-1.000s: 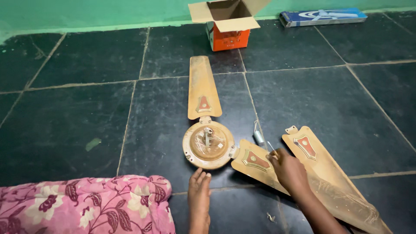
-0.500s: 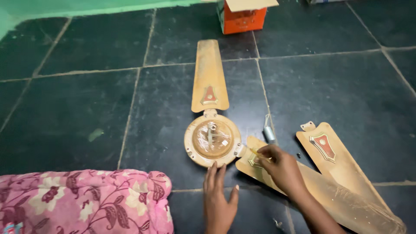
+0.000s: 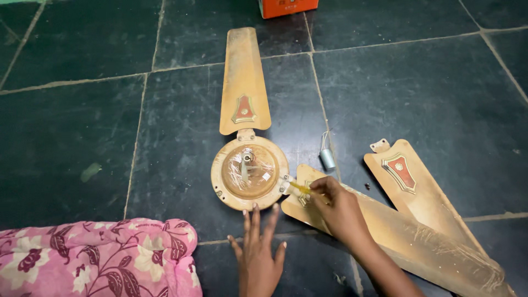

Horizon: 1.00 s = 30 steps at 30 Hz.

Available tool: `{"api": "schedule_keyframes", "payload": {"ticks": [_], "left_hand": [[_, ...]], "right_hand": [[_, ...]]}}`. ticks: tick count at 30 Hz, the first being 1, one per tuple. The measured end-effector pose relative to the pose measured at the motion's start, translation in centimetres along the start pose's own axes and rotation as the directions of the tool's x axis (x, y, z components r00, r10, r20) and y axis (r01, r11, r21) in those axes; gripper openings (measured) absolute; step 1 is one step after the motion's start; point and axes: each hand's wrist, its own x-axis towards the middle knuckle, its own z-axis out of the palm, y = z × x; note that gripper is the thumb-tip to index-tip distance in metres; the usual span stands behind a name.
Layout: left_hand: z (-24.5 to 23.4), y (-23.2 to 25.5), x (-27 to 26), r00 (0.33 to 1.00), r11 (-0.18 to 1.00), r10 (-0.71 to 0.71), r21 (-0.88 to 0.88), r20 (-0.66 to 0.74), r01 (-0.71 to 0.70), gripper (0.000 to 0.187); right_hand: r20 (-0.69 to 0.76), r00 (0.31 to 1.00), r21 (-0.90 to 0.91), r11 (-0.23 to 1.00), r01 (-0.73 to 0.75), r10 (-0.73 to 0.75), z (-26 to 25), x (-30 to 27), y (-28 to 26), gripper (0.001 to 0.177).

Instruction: The person uses a screwdriver to remove screws from the ceiling fan hub and detaches two fan blades. The removed blades and screws are placed on the floor beside the fan hub.

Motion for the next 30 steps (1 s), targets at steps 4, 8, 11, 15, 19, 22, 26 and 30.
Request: {"api": "schedule_keyframes", "payload": {"ticks": [4, 8, 11, 15, 19, 22, 26, 30], "left_hand": [[-0.9, 0.2, -0.2, 0.999, 0.999, -0.001, 0.033, 0.052, 0.000, 0.086], [-1.3, 0.3, -0.2, 0.996, 1.000, -0.010, 0.013, 0.085, 0.009, 0.084], [-1.4, 0.4, -0.3, 0.998, 1.000, 0.005, -0.029, 0.070, -0.003, 0.086], [-1.6, 0.4, -0.3, 0.997, 0.999, 0.005, -0.049, 0.072, -0.001, 0.085], [-1.8, 0.2, -0.4, 0.997, 0.998, 0.015, -0.054, 0.075, -0.011, 0.085], [-2.0, 0.2, -0.5, 0.996, 0.998, 0.017, -0.066, 0.083, -0.011, 0.085], [-2.1, 0.2, -0.5, 0.996, 0.997, 0.018, -0.076, 0.086, -0.012, 0.084], [-2.1, 0.2, -0.5, 0.995, 0.997, 0.010, -0.073, 0.097, -0.003, 0.084]], "right_hand": [[-0.058, 0.998, -0.045, 0.998, 0.036, -0.039, -0.5, -0.4, -0.7, 0.025], [-0.127, 0.982, 0.039, 0.989, 0.143, -0.137, -1.0, -0.9, -1.9, 0.025], [-0.133, 0.977, 0.025, 0.985, 0.172, -0.167, -0.8, -1.4, -2.5, 0.026], [-0.149, 0.952, -0.023, 0.963, 0.268, -0.268, 0.1, -1.8, -2.8, 0.024], [-0.131, 0.941, -0.060, 0.950, 0.306, -0.311, 0.5, -1.9, -2.9, 0.025], [-0.119, 0.931, -0.104, 0.937, 0.334, -0.345, 0.3, -2.1, -3.2, 0.029], [-0.106, 0.919, -0.122, 0.922, 0.368, -0.381, 0.1, -2.3, -3.8, 0.034], [-0.096, 0.901, -0.168, 0.899, 0.404, -0.423, -0.1, -2.3, -4.0, 0.039]]}}
